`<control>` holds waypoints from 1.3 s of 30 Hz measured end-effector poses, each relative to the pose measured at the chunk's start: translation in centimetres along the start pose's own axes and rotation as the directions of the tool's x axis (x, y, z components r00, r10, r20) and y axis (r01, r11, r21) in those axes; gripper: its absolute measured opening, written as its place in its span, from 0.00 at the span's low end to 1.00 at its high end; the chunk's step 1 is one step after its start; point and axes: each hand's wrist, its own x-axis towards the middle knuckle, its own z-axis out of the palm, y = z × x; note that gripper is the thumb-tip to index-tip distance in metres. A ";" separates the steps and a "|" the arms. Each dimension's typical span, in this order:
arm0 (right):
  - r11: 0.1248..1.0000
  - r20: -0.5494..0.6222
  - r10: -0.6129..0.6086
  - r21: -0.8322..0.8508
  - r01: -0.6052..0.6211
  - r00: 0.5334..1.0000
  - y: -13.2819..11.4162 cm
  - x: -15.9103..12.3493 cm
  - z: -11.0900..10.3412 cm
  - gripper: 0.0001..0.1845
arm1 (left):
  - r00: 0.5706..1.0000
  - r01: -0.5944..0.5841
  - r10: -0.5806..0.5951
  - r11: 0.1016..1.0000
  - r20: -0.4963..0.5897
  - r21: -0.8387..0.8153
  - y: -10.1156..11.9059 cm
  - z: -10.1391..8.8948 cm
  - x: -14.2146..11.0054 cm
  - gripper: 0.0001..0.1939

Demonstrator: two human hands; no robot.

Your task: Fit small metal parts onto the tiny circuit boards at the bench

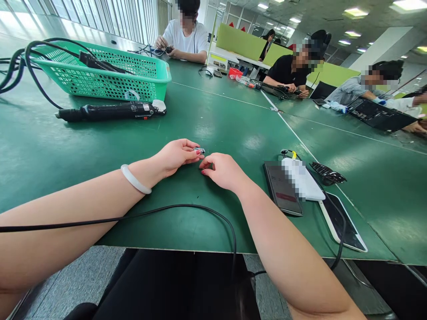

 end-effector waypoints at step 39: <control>0.989 -0.334 -0.121 -0.123 0.084 0.935 -0.4 0.4 0.0 0.08 | 0.985 -0.045 0.023 0.991 0.171 0.124 -0.3 -0.2 0.0 0.10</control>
